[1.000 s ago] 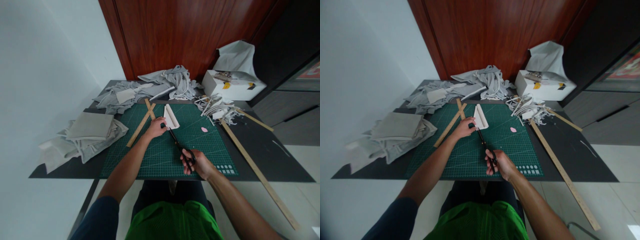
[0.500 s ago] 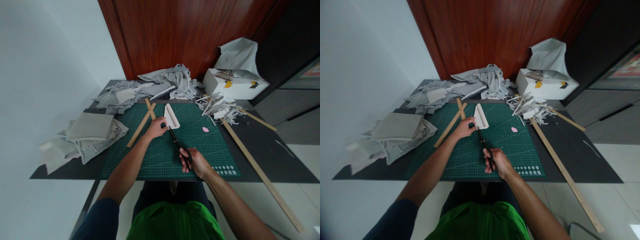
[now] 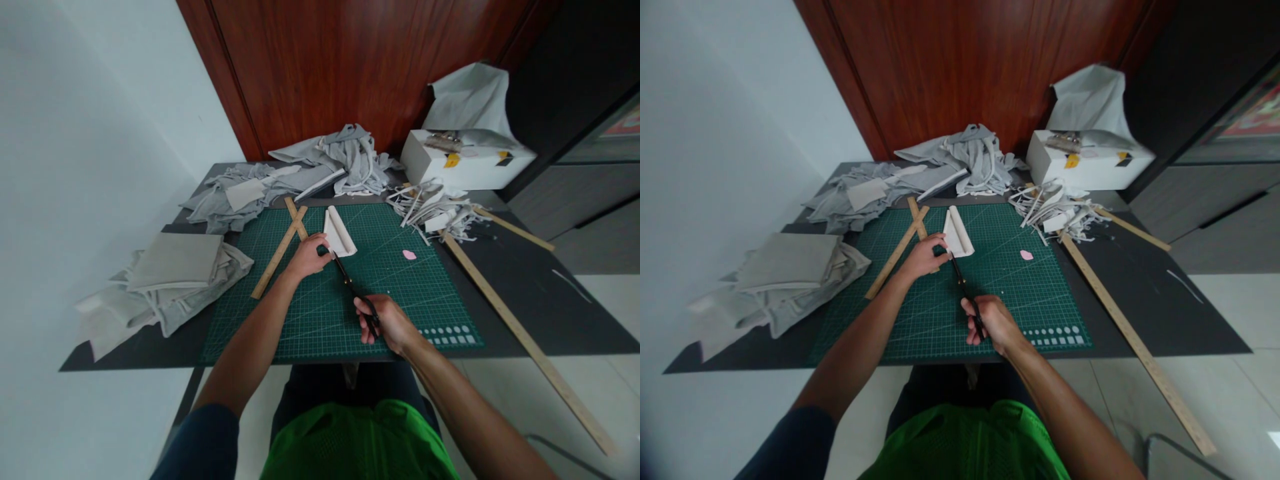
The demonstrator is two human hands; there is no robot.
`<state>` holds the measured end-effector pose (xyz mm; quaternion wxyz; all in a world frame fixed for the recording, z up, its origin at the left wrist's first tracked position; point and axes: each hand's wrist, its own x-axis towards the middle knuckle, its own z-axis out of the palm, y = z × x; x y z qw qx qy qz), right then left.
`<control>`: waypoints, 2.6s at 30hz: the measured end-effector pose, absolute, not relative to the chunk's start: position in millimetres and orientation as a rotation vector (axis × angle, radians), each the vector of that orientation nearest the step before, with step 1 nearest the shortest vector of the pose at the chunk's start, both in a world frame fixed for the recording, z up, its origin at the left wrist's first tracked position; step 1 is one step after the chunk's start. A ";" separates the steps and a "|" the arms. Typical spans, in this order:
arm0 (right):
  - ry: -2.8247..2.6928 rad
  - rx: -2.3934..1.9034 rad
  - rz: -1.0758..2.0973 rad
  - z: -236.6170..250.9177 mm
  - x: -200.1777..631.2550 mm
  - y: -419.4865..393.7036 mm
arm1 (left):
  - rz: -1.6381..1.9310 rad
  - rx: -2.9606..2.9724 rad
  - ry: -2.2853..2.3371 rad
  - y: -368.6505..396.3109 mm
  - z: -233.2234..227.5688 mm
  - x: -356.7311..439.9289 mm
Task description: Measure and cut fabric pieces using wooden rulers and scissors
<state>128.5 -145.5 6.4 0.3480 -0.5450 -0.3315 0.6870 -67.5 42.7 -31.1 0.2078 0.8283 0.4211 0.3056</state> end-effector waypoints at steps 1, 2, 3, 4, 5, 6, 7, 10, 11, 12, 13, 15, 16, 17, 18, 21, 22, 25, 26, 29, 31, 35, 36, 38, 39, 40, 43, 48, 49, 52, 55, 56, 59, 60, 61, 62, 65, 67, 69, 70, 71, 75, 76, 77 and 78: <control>-0.866 -1.418 1.782 6.3 128.6 -145.5 | 0.851 2.305 1.173 42.8 -31.0 -67.8; -0.872 -1.420 1.780 6.0 128.8 -145.5 | 0.849 2.304 1.172 42.8 -31.0 -68.1; -0.880 -1.421 1.778 5.5 129.1 -145.5 | 0.847 2.304 1.170 42.8 -31.0 -68.4; -0.886 -1.418 1.776 4.9 129.4 -145.5 | 0.846 2.304 1.167 42.7 -31.1 -68.6; -0.891 -1.413 1.776 4.2 129.8 -145.4 | 0.846 2.303 1.163 42.7 -31.3 -68.7; -0.896 -1.407 1.777 3.5 130.0 -145.3 | 0.849 2.301 1.162 42.7 -31.5 -68.7; -0.899 -1.401 1.779 2.9 130.2 -145.1 | 0.851 2.298 1.164 42.8 -31.8 -68.7; -0.889 -1.388 1.793 1.5 129.7 -143.8 | 0.850 2.291 1.175 42.9 -32.6 -68.6; -0.887 -1.384 1.796 1.2 129.3 -143.2 | 0.847 2.290 1.178 42.9 -32.7 -68.6; -0.888 -1.381 1.797 1.0 128.7 -142.7 | 0.843 2.289 1.178 42.8 -32.6 -68.6; -0.891 -1.383 1.797 0.9 128.2 -142.3 | 0.839 2.288 1.179 42.7 -32.4 -68.7; -0.905 -1.395 1.792 0.7 127.6 -141.8 | 0.836 2.286 1.179 42.2 -31.8 -68.9; -0.910 -1.404 1.789 0.6 127.6 -141.8 | 0.834 2.284 1.180 41.9 -31.4 -69.0; -0.914 -1.411 1.784 0.4 127.8 -141.9 | 0.832 2.282 1.182 41.6 -31.0 -69.0; -0.920 -1.418 1.777 0.3 128.3 -142.1 | 0.829 2.280 1.186 41.4 -30.6 -69.0; -0.942 -1.424 1.758 -0.6 130.1 -142.2 | 0.828 2.275 1.193 40.8 -29.8 -68.8; -0.942 -1.423 1.760 -0.8 130.5 -141.8 | 0.830 2.275 1.191 40.7 -29.7 -68.7; -0.901 -1.407 1.788 -0.8 129.9 -138.9 | 0.836 2.279 1.175 40.5 -29.7 -68.9; -0.885 -1.400 1.798 -0.4 129.0 -137.4 | 0.841 2.277 1.170 40.4 -29.8 -69.0; -0.862 -1.390 1.809 1.4 125.9 -133.6 | 0.859 2.268 1.167 39.6 -29.8 -69.4; -0.855 -1.397 1.804 2.9 124.3 -132.3 | 0.855 2.266 1.175 38.9 -29.5 -69.5; -0.865 -1.428 1.786 4.2 124.2 -132.3 | 0.832 2.271 1.189 38.5 -28.8 -69.5; -0.868 -1.431 1.785 3.9 124.4 -132.1 | 0.830 2.272 1.189 38.7 -28.8 -69.5; -0.864 -1.422 1.788 2.6 124.4 -130.7 | 0.830 2.272 1.186 39.1 -29.0 -69.7; -0.857 -1.411 1.791 1.8 124.1 -129.5 | 0.831 2.271 1.185 39.2 -29.2 -69.9; -0.851 -1.398 1.793 1.0 123.5 -128.2 | 0.830 2.270 1.184 39.3 -29.3 -70.2; -0.837 -1.377 1.799 -0.1 121.0 -124.3 | 0.836 2.269 1.185 39.1 -29.7 -70.8; -0.842 -1.418 1.792 2.5 118.3 -122.8 | 0.840 2.265 1.193 38.9 -30.0 -70.8; -0.843 -1.417 1.789 3.1 118.2 -122.6 | 0.840 2.264 1.194 38.9 -30.0 -70.6; -0.836 -1.388 1.794 4.5 117.8 -120.1 | 0.844 2.261 1.198 39.1 -29.9 -70.4; -0.818 -1.381 1.805 4.9 116.1 -115.7 | 0.848 2.263 1.195 39.0 -29.8 -70.9; -0.811 -1.386 1.806 4.8 115.3 -114.6 | 0.848 2.263 1.194 39.0 -29.8 -71.1; -0.806 -1.397 1.794 4.1 113.4 -113.7 | 0.839 2.259 1.201 38.9 -29.8 -71.7; -0.810 -1.397 1.790 3.9 113.1 -114.0 | 0.836 2.258 1.204 38.8 -29.8 -71.7; -0.813 -1.397 1.787 3.9 113.0 -114.3 | 0.836 2.257 1.206 38.8 -29.6 -71.7; -0.815 -1.398 1.785 4.0 113.0 -114.5 | 0.835 2.258 1.206 38.8 -29.4 -71.7; -0.804 -1.404 1.799 5.6 113.3 -112.7 | 0.832 2.268 1.194 38.5 -28.2 -71.4; -0.794 -1.409 1.807 7.4 113.0 -109.9 | 0.831 2.278 1.185 38.4 -27.5 -71.3; -0.787 -1.421 1.807 9.2 112.0 -107.0 | 0.839 2.283 1.188 38.3 -27.2 -71.4; -0.786 -1.427 1.806 10.0 111.3 -106.0 | 0.842 2.284 1.191 38.4 -27.3 -71.5; -0.785 -1.434 1.804 10.6 110.5 -105.4 | 0.843 2.285 1.193 38.5 -27.5 -71.5; -0.792 -1.445 1.784 11.0 108.9 -105.4 | 0.829 2.274 1.191 39.3 -28.9 -71.4; -0.792 -1.442 1.782 10.6 109.0 -105.2 | 0.826 2.266 1.195 39.4 -29.3 -71.3; -0.791 -1.436 1.784 10.1 109.2 -104.7 | 0.824 2.258 1.202 39.6 -29.6 -71.3; -0.791 -1.427 1.789 9.5 109.5 -103.9 | 0.824 2.251 1.208 39.7 -30.0 -71.4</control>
